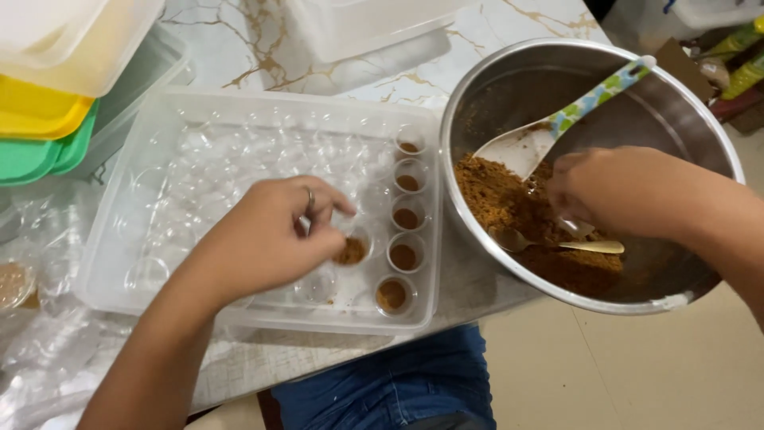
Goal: Filling small plastic cups with a brown granular mixture using a spoon.
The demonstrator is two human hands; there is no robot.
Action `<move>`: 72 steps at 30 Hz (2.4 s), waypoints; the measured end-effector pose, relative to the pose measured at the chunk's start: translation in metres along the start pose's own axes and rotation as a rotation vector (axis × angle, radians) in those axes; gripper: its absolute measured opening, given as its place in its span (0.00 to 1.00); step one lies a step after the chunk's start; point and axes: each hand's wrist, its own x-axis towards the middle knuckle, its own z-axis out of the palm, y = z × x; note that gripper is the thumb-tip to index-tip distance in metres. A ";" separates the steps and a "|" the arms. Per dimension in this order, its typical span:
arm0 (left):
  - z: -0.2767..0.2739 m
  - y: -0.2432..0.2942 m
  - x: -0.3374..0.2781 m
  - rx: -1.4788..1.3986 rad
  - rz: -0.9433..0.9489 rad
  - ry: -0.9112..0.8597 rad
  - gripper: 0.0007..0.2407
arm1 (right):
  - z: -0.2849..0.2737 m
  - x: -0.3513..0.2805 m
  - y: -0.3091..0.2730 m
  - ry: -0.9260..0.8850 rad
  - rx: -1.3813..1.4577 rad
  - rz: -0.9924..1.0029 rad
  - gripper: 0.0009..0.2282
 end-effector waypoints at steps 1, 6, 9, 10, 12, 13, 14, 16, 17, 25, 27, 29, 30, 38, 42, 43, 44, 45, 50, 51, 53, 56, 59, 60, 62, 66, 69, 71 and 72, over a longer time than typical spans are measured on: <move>0.003 -0.006 0.004 -0.002 -0.002 0.008 0.08 | -0.007 -0.006 -0.001 0.003 -0.007 -0.004 0.08; 0.010 -0.003 0.020 -0.574 -0.057 0.083 0.10 | -0.004 -0.020 0.024 0.379 0.064 -0.155 0.08; 0.012 0.002 0.023 -0.894 -0.074 0.083 0.12 | -0.006 -0.038 0.023 0.758 0.125 -0.227 0.05; 0.015 0.006 0.024 -0.894 -0.071 0.085 0.12 | -0.015 -0.046 0.015 0.761 0.121 -0.227 0.05; 0.021 0.015 0.027 -0.963 -0.040 0.034 0.12 | -0.030 -0.064 -0.001 0.923 0.235 -0.248 0.05; 0.022 0.023 0.028 -0.960 -0.038 0.034 0.12 | -0.029 -0.065 -0.003 0.926 0.235 -0.246 0.05; 0.023 0.032 0.029 -0.911 0.006 0.002 0.13 | -0.029 -0.066 -0.003 0.983 0.327 -0.330 0.04; 0.022 0.048 0.034 -0.855 0.054 -0.034 0.15 | -0.028 -0.067 -0.001 1.046 0.420 -0.408 0.04; 0.022 0.056 0.038 -0.812 0.132 -0.046 0.15 | -0.027 -0.067 0.002 1.083 0.536 -0.457 0.05; 0.048 0.100 0.072 -0.728 0.229 -0.112 0.14 | -0.043 -0.089 -0.006 1.251 0.834 -0.538 0.05; 0.058 0.099 0.081 -0.905 0.366 -0.136 0.13 | -0.040 -0.083 -0.005 1.229 0.865 -0.594 0.04; 0.063 0.101 0.089 -0.935 0.356 -0.123 0.15 | -0.036 -0.078 -0.001 1.209 0.858 -0.586 0.05; 0.065 0.103 0.093 -0.959 0.359 -0.102 0.17 | -0.035 -0.076 0.001 1.202 0.839 -0.584 0.06; 0.064 0.105 0.095 -0.942 0.425 -0.223 0.15 | -0.029 -0.072 0.017 1.153 0.708 -0.533 0.06; 0.066 0.097 0.089 -0.885 0.429 -0.177 0.17 | -0.034 -0.072 0.012 1.057 0.793 -0.674 0.11; 0.066 0.097 0.086 -0.885 0.429 -0.177 0.17 | -0.032 -0.070 0.011 1.057 0.792 -0.674 0.11; 0.066 0.098 0.083 -0.805 0.442 -0.127 0.17 | -0.030 -0.068 0.010 1.008 0.906 -0.757 0.16; 0.067 0.098 0.079 -0.726 0.452 -0.079 0.17 | -0.027 -0.067 0.009 0.953 1.020 -0.838 0.22; 0.067 0.118 0.055 -0.568 0.429 0.028 0.17 | -0.039 -0.059 -0.010 0.928 0.898 -0.829 0.29; 0.069 0.119 0.051 -0.544 0.443 0.059 0.19 | -0.041 -0.056 -0.013 0.915 0.829 -0.772 0.33; 0.076 0.117 0.047 -0.589 0.438 0.078 0.19 | -0.039 -0.050 -0.016 0.896 0.850 -0.755 0.36; 0.093 0.108 0.042 -0.750 0.391 0.050 0.17 | -0.032 -0.046 -0.019 0.899 0.884 -0.772 0.41; 0.100 0.110 0.036 -0.932 0.375 -0.060 0.15 | -0.033 -0.058 -0.022 0.911 0.910 -0.830 0.43; 0.100 0.112 0.032 -0.994 0.395 -0.126 0.14 | -0.034 -0.064 -0.024 0.903 0.932 -0.852 0.44; 0.099 0.117 0.028 -0.952 0.429 -0.116 0.14 | -0.034 -0.068 -0.025 0.884 0.966 -0.859 0.44; 0.093 0.124 0.022 -0.715 0.510 0.010 0.14 | -0.025 -0.061 -0.020 0.863 1.011 -0.875 0.45; 0.081 0.132 0.019 -0.378 0.678 0.162 0.12 | -0.023 -0.062 -0.020 0.835 1.044 -0.903 0.43; 0.078 0.126 0.020 -0.139 0.800 0.278 0.13 | -0.023 -0.060 -0.020 0.808 1.070 -0.919 0.41; 0.076 0.123 0.021 0.105 0.915 0.393 0.13 | -0.024 -0.059 -0.019 0.782 1.092 -0.934 0.39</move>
